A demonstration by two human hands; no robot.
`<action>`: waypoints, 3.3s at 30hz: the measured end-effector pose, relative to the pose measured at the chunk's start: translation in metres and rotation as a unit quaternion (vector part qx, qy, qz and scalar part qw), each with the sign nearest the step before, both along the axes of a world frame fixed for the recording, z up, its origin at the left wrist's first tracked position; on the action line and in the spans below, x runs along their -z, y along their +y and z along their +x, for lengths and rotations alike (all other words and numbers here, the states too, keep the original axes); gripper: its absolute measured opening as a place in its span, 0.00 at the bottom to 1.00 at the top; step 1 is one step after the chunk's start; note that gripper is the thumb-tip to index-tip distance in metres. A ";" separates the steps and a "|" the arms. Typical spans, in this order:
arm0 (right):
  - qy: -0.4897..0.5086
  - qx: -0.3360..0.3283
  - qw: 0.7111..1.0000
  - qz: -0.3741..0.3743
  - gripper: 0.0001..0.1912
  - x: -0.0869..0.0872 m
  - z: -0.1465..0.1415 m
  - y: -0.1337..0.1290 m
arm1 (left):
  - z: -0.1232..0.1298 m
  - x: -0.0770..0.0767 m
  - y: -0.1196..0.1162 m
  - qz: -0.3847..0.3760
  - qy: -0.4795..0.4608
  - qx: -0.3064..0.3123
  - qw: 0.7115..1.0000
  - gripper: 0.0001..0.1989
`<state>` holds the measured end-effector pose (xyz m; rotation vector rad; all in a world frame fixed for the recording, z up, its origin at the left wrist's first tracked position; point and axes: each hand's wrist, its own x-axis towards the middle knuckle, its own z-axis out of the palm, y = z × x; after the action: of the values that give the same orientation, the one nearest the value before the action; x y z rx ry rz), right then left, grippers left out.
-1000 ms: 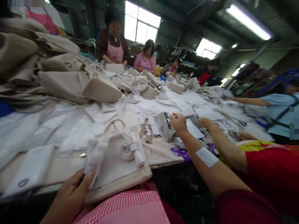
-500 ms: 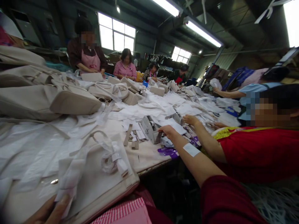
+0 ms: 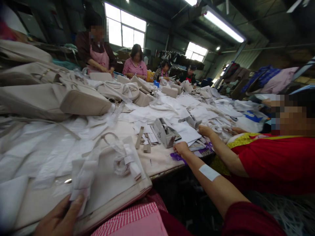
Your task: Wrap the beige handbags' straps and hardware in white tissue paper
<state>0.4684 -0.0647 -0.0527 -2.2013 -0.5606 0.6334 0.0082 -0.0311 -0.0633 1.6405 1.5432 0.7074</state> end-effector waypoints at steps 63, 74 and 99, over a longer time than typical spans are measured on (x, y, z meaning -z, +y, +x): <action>0.119 -0.585 0.801 0.042 0.07 -0.058 -0.281 0.032 | -0.008 -0.021 -0.003 0.008 -0.014 0.053 0.998 0.23; -0.173 -0.415 0.893 0.014 0.37 -0.036 -0.179 0.034 | 0.003 -0.030 -0.004 0.142 0.109 -0.004 0.984 0.19; 0.222 -0.408 0.874 0.146 0.35 -0.007 -0.173 0.035 | -0.020 -0.015 0.032 -0.234 -0.282 0.043 0.929 0.30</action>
<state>0.2958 -0.0296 -0.0460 -1.3941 -1.2479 1.3414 -0.0115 0.0008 -0.0482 1.0210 1.1007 0.6281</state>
